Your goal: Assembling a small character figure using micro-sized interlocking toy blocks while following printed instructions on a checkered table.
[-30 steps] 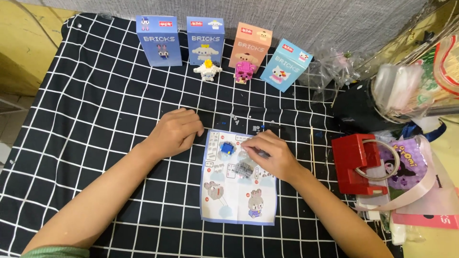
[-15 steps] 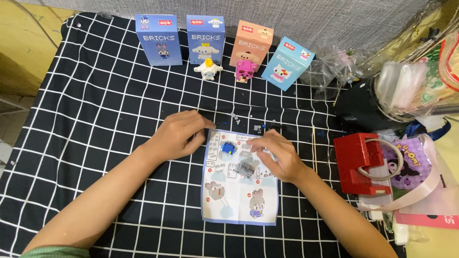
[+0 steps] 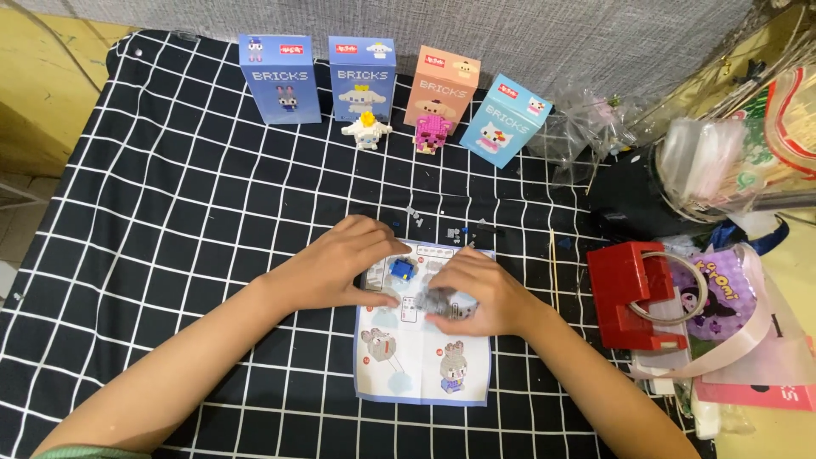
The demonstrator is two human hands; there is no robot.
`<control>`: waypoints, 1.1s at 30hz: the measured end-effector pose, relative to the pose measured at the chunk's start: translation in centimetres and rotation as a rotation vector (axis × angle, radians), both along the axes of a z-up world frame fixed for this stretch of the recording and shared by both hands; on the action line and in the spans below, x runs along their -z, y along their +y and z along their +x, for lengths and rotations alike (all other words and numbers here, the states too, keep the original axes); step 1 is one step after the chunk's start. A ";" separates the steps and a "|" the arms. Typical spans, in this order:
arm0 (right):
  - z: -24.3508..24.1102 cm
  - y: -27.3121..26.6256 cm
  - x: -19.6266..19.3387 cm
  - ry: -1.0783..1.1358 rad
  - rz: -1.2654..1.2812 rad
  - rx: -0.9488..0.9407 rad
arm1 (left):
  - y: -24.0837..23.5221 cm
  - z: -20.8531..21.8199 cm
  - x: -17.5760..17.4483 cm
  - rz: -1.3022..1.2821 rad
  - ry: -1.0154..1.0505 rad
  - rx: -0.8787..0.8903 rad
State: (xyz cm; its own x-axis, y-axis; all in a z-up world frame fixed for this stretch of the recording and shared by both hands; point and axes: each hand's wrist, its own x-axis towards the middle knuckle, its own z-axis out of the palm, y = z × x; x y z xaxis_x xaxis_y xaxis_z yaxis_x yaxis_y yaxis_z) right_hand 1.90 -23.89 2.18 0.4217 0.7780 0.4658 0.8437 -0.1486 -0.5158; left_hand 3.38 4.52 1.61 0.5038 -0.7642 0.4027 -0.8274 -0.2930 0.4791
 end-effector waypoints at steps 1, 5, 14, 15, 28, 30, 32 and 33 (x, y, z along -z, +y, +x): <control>0.0 -0.2 0.4 -0.001 0.000 0.001 | -0.1 -0.1 -0.3 0.000 -0.001 0.001; 0.0 -0.7 0.9 0.224 0.105 0.148 | -0.2 0.1 -0.3 -0.016 -0.080 0.020; -0.1 -1.2 1.5 0.544 0.329 0.237 | -0.1 0.2 -0.2 -0.037 -0.150 -0.002; -0.2 -1.2 1.4 0.592 0.369 0.263 | 0.0 0.2 -0.3 -0.049 -0.157 -0.012; 0.1 -0.3 0.8 1.013 0.413 0.333 | 9.1 9.6 -1.1 -0.715 -0.002 -0.805; 0.4 -0.6 1.6 1.041 0.397 0.309 | 9.9 10.3 -1.0 -0.462 0.145 -0.688; 0.5 -0.4 2.0 1.006 0.394 0.275 | 10.2 10.8 0.1 -0.475 0.205 -0.645; 0.6 -0.4 2.3 0.981 0.384 0.241 | 10.3 11.0 0.7 -0.488 0.274 -0.609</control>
